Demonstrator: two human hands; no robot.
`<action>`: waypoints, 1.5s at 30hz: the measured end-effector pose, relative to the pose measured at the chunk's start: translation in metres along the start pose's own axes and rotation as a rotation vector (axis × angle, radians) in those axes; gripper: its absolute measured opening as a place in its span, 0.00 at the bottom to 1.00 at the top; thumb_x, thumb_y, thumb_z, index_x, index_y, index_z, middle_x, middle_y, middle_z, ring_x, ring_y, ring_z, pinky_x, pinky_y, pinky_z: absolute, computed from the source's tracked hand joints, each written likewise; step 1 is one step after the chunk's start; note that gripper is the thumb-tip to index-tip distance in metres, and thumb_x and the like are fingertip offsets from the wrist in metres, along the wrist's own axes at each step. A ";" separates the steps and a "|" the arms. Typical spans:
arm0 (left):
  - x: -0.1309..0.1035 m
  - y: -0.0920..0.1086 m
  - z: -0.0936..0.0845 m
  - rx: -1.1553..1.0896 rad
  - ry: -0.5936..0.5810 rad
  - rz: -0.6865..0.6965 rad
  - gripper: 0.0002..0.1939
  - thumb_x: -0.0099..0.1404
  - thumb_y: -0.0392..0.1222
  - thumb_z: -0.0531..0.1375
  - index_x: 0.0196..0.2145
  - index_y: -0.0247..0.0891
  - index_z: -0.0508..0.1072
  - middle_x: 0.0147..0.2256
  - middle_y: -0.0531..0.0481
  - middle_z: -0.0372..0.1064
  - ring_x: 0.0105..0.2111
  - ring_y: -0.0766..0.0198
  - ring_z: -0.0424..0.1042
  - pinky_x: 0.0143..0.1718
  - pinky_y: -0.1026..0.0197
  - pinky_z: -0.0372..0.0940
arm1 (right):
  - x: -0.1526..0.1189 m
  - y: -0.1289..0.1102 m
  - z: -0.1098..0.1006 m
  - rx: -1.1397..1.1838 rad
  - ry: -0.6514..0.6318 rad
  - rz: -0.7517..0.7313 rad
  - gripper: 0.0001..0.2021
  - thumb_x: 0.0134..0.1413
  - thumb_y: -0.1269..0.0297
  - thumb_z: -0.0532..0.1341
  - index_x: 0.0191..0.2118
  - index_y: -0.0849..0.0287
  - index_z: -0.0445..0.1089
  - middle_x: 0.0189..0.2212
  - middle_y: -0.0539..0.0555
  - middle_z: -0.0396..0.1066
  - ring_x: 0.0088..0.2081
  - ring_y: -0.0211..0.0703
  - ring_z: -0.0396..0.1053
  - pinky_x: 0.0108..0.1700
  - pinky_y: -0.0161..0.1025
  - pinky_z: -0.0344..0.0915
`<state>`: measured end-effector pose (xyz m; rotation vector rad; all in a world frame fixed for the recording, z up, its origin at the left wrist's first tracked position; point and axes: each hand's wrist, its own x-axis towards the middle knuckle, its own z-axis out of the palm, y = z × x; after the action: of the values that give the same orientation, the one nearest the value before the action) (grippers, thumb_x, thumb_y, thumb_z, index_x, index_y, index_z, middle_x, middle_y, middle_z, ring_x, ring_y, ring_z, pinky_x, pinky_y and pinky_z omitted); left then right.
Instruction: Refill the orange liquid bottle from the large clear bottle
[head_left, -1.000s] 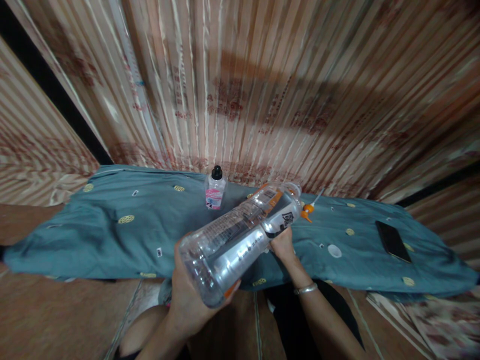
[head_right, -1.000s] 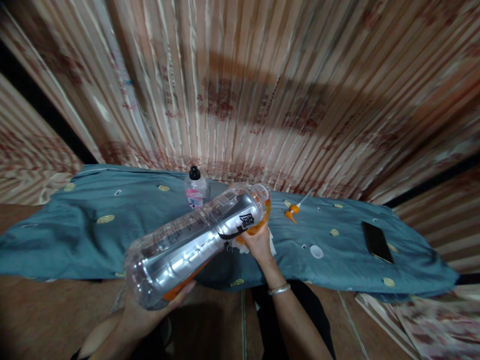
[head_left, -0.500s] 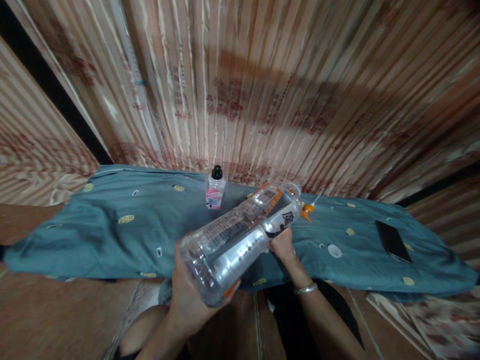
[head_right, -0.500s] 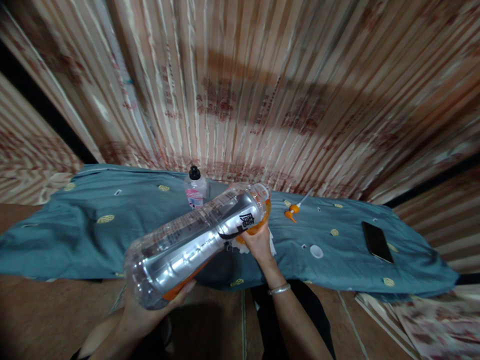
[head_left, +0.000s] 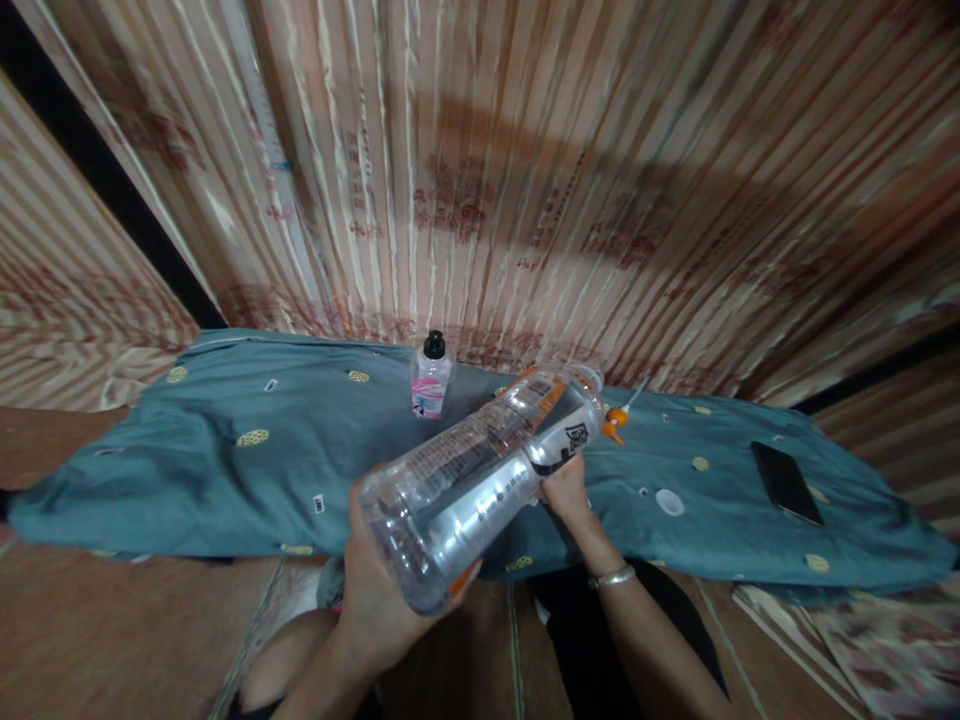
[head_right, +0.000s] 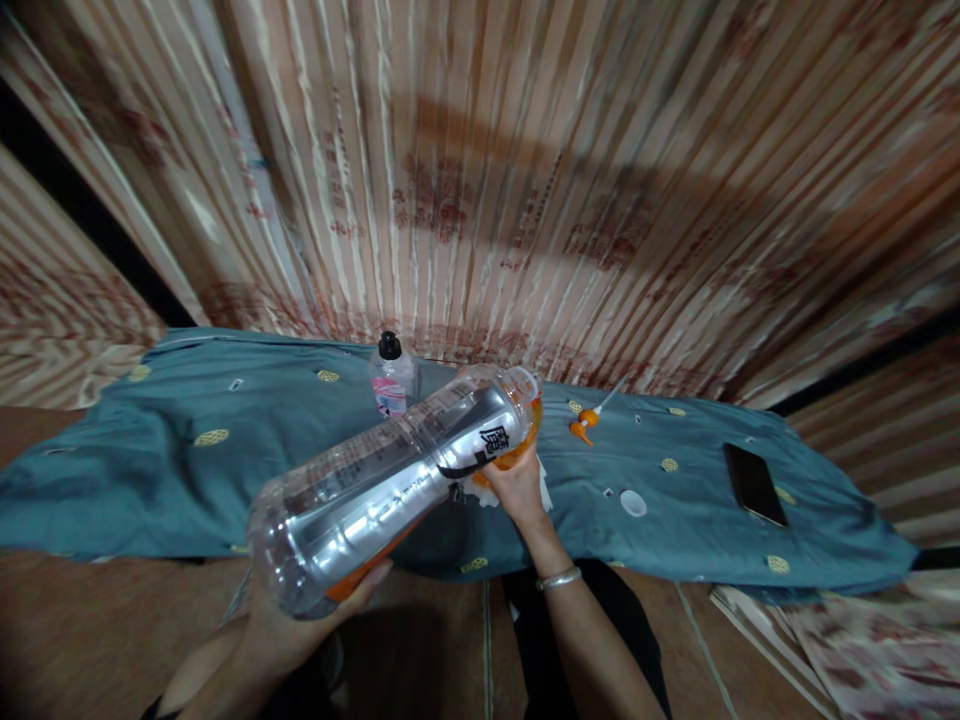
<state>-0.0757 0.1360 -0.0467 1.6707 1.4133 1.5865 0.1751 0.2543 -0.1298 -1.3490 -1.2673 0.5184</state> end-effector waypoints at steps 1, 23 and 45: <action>0.000 0.001 0.000 0.004 -0.018 -0.003 0.24 0.55 0.43 0.72 0.46 0.48 0.65 0.50 0.50 0.79 0.46 0.46 0.84 0.48 0.43 0.84 | 0.000 0.000 0.000 0.001 0.001 0.002 0.33 0.42 0.48 0.75 0.53 0.57 0.73 0.48 0.62 0.83 0.50 0.61 0.81 0.56 0.56 0.77; -0.002 -0.009 0.006 -0.012 0.066 0.037 0.42 0.54 0.50 0.75 0.62 0.45 0.64 0.50 0.41 0.79 0.45 0.42 0.84 0.46 0.36 0.83 | 0.000 0.002 0.001 -0.005 0.017 -0.012 0.32 0.41 0.50 0.75 0.52 0.56 0.72 0.46 0.61 0.83 0.49 0.61 0.81 0.55 0.55 0.77; 0.002 -0.002 0.006 -0.089 0.054 -0.012 0.40 0.52 0.47 0.75 0.59 0.46 0.65 0.46 0.47 0.81 0.40 0.47 0.85 0.42 0.43 0.84 | -0.001 0.004 0.000 0.000 0.012 -0.003 0.33 0.42 0.52 0.76 0.54 0.58 0.72 0.45 0.62 0.83 0.48 0.62 0.81 0.54 0.55 0.78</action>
<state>-0.0709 0.1402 -0.0491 1.5769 1.3547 1.6746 0.1767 0.2544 -0.1341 -1.3479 -1.2591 0.5073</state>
